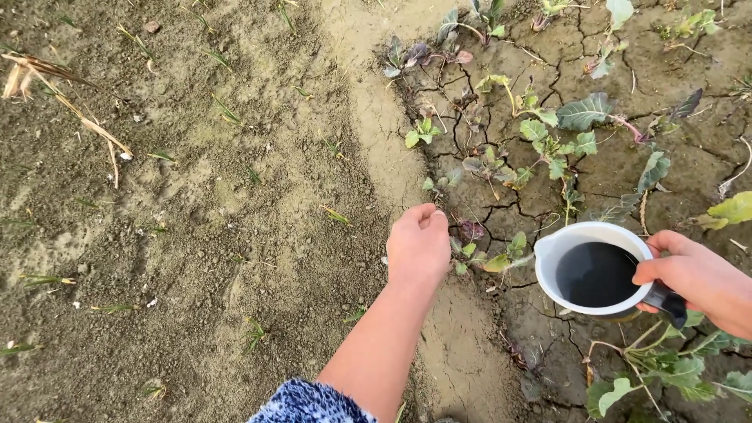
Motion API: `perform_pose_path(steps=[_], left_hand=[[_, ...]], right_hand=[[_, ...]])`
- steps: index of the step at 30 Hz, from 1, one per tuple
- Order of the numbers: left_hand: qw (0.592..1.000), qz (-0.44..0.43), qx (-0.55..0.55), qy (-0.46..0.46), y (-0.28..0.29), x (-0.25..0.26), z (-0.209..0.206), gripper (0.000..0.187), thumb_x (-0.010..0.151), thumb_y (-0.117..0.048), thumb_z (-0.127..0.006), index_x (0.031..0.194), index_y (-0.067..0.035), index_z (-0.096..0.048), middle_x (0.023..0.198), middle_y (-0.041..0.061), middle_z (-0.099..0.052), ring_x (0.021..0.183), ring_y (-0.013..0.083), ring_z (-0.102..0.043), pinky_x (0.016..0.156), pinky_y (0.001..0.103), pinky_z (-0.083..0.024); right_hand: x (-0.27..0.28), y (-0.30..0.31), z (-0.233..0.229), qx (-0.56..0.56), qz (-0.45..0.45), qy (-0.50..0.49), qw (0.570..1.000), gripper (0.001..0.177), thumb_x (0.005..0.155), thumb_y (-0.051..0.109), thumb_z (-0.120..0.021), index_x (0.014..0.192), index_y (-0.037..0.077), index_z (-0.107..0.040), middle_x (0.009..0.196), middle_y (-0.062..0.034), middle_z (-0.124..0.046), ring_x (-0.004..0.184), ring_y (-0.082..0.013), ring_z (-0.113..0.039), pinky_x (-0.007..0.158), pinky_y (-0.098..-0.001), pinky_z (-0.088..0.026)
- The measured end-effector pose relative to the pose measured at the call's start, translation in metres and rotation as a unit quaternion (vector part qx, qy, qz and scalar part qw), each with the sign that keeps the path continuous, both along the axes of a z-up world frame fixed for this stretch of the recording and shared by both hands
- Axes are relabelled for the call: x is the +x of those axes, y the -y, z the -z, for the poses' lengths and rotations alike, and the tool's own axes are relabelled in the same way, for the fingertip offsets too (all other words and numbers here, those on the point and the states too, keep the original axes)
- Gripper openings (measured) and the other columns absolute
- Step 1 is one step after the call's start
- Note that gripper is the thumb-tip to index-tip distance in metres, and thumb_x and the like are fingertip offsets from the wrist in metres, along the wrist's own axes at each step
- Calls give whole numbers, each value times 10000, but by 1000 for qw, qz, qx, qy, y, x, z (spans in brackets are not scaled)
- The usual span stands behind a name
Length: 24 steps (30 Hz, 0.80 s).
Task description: Watering small plants in a garden bed by scooping water from a bucket with a mug.
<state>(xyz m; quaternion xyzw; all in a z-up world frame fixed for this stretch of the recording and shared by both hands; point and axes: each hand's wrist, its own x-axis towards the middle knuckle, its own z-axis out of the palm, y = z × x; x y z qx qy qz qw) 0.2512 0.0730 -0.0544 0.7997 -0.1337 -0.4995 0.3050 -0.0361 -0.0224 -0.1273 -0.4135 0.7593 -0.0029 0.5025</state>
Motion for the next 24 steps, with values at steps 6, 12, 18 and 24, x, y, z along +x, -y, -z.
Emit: perform_pose_path(steps=[6, 12, 18, 24], left_hand=[[1000, 1, -3, 1, 6, 11, -2, 473, 1021, -289, -470, 1480, -202, -547, 1407, -41, -652, 829, 86, -657, 740, 276, -552], [1000, -7, 6, -8, 2, 23, -22, 485, 1023, -272, -453, 1500, -231, -532, 1430, -55, -652, 605, 50, -525, 605, 243, -485], [999, -41, -21, -11, 1, 37, -28, 503, 1017, -274, -468, 1509, -200, -543, 947, -48, -688, 484, 71, -361, 499, 259, -365], [999, -35, -17, 14, 12, 51, -40, 462, 1037, -250, -468, 1489, -211, -555, 1072, -48, -722, 527, 54, -389, 528, 220, -391]], right_hand=[[11, 3, -7, -3, -24, -35, 999, 142, 914, -20, -602, 1004, 14, -498, 794, -376, -759, 690, -437, -648, 719, -474, -365], [38, 9, -18, -11, 35, -6, 999, 141, 943, -106, -583, 1009, -14, -500, 922, -357, -711, 714, -459, -677, 643, -506, -558], [47, 22, -12, -2, 21, 26, 999, 172, 910, -53, -599, 996, 36, -480, 854, -301, -703, 654, -418, -663, 665, -446, -416], [69, 31, -26, -6, 17, 37, 999, 177, 890, -92, -573, 1031, -11, -504, 693, -357, -666, 600, -412, -619, 603, -467, -437]])
